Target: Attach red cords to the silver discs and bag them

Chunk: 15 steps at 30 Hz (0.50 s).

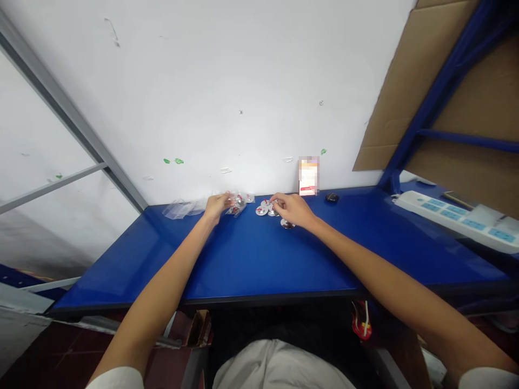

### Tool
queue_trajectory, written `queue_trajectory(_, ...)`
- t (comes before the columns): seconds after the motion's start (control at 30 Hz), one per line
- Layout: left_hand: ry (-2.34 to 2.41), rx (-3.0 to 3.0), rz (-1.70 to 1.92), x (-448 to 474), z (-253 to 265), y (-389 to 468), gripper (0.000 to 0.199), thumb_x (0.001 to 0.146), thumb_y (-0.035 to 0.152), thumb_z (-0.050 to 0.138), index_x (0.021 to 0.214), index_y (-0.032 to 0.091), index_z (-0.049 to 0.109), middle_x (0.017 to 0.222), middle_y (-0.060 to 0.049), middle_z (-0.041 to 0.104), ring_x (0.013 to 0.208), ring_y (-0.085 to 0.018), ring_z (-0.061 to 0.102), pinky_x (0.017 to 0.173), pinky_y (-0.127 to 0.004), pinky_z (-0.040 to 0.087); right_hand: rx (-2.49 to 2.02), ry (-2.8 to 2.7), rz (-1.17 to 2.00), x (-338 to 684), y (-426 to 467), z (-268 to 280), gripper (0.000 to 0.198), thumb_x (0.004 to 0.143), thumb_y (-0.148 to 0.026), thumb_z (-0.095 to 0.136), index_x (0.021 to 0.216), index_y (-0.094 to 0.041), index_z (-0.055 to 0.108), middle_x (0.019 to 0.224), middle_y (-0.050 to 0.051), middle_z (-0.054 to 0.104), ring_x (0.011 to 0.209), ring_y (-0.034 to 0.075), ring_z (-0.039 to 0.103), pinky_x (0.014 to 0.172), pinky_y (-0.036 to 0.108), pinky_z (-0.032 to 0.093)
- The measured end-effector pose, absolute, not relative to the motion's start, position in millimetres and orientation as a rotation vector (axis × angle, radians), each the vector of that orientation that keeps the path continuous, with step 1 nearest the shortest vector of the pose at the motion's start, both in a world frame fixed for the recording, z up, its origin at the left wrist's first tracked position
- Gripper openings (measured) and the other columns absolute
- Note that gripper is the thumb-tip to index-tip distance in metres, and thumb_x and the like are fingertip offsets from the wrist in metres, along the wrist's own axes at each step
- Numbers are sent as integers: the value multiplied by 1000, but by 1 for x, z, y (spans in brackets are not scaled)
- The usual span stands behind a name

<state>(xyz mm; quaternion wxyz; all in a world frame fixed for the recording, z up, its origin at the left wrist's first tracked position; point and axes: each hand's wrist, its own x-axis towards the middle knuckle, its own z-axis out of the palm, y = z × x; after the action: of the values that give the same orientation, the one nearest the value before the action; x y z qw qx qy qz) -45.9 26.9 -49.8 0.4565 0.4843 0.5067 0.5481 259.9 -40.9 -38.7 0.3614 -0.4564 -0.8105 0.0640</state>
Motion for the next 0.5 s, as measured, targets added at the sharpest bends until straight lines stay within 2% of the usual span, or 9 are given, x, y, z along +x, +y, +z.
queue_trajectory(0.07, 1350, 1278, 1311, -41, -56, 29, 24, 100, 30, 65, 93, 9, 76, 87, -13, 80, 75, -19, 77, 80, -32, 64, -1195, -2100, 169, 259, -42, -38, 23, 102, -28, 58, 112, -24, 78, 66, -3, 68, 63, 17, 62, 64, 28, 35)
queue_trajectory(0.2, 1513, 1428, 1286, -44, -60, 35, 19, 98, 29, 64, 93, 14, 74, 72, -6, 76, 64, -20, 73, 66, -31, 59, -1214, -2099, 178, 258, -44, -37, 23, 102, -30, 59, 113, -25, 79, 67, -2, 71, 65, 18, 66, 66, 28, 38)
queue_trajectory(0.33, 1542, 1500, 1413, -46, -55, 37, 23, 96, 25, 62, 116, 16, 68, 81, -6, 79, 64, -18, 73, 63, -28, 56, -1216, -2108, 183, 256, -45, -36, 23, 103, -30, 59, 114, -26, 79, 70, -1, 74, 67, 19, 68, 66, 28, 39)
queue_trajectory(0.5, 1563, 1568, 1613, -50, -50, 39, 23, 100, 30, 60, 120, 20, 59, 87, -5, 81, 68, -19, 78, 69, -28, 58, -1219, -2114, 178, 255, -46, -36, 23, 104, -31, 59, 114, -26, 79, 71, -1, 75, 66, 19, 68, 66, 28, 40)
